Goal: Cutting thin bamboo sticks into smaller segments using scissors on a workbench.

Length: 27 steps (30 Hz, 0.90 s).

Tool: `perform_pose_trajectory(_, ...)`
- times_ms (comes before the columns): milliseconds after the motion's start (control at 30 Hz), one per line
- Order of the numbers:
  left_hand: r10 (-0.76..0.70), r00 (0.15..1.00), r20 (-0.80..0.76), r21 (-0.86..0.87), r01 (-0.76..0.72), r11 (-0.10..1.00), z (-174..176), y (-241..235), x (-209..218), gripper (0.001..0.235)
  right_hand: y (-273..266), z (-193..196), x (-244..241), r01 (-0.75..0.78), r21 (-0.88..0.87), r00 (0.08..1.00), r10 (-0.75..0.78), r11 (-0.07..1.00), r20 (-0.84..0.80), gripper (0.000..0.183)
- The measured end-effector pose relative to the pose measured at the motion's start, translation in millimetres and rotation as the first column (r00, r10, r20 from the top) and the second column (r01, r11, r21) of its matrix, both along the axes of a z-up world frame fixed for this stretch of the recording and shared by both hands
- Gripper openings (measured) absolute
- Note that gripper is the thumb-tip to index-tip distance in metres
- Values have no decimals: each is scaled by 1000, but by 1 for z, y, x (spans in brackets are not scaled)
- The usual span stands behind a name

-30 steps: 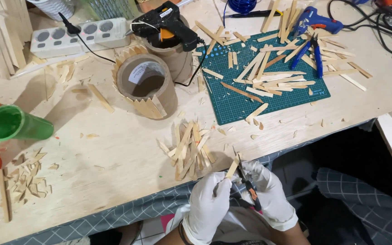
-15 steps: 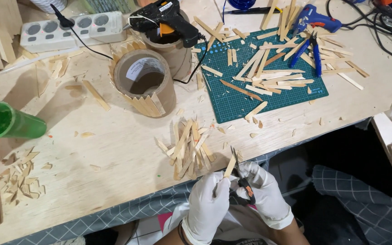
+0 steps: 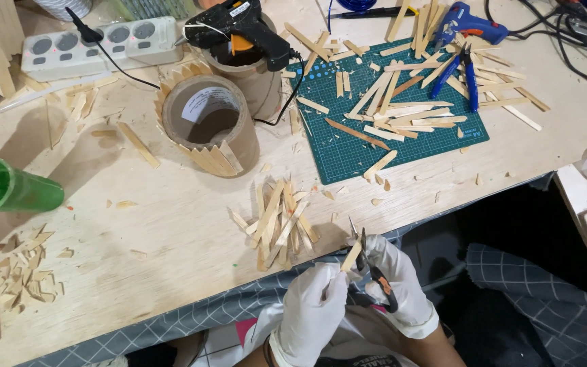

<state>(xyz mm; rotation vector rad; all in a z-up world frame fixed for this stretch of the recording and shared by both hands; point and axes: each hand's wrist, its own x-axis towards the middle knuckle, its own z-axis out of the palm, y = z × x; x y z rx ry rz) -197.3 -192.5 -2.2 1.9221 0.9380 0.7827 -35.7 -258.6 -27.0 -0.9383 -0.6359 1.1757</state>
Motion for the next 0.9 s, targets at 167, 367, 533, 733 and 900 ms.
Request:
perform_pose_trajectory(167,-19,1000,-17,-141,16,990,7,3,-2,36,3,11,2,12,-17,1000,-12,1000,-6,42)
perform_pose_trajectory(367,58,993,-102,-357,-91,930,10,6,3,26,-6,-16,2,126,-160,991,-132,979,-30,36)
perform_pose_trajectory(533,79,997,-28,-531,-81,843,22,13,10,14,-11,-30,8,188,-132,982,-186,973,25,42)
perform_pose_trajectory(733,62,971,231,-530,73,845,28,21,0,24,3,24,26,-56,174,998,54,983,20,77)
perform_pose_trajectory(900,112,923,369,-526,108,843,18,17,7,29,1,28,21,-163,-24,954,164,986,251,85)
